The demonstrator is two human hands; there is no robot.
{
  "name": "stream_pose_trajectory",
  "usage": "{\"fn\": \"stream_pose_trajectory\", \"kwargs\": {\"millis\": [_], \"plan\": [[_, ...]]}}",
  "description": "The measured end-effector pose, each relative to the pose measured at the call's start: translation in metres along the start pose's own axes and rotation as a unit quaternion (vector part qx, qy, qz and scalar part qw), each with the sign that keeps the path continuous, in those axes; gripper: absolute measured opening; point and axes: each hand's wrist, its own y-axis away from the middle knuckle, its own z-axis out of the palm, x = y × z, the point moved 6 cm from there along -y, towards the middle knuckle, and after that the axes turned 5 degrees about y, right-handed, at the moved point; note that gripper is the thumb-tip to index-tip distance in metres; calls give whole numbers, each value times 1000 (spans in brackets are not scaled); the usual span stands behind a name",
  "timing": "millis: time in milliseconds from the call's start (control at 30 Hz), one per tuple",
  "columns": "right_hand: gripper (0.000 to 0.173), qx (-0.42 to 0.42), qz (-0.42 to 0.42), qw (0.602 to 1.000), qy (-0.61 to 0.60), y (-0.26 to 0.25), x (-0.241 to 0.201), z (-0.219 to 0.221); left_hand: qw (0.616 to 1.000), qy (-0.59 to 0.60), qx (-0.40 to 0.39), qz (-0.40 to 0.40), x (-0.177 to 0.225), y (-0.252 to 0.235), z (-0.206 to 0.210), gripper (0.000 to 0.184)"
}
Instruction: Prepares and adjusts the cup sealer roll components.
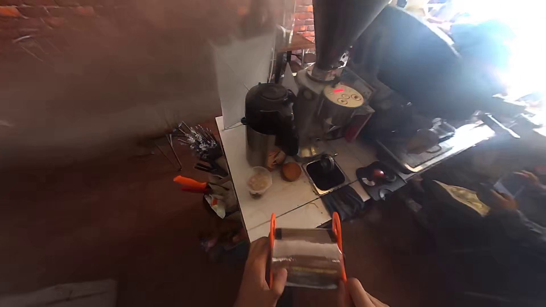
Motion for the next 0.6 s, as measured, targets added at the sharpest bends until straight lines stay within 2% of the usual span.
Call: {"fn": "stream_pose_trajectory", "kwargs": {"millis": [100,267,367,600], "plan": [[21,36,-20,999,9,-20,4,19,1000,-6,24,1,-25,-17,4,73],[25,113,-82,990,-14,-48,25,70,999,-25,26,-22,-58,-40,6,81],[25,102,-89,991,-21,-59,35,95,998,-43,23,-42,-74,-46,9,81],[26,81,-90,991,-48,-74,55,126,994,-92,54,-30,-86,-56,13,79]]}}
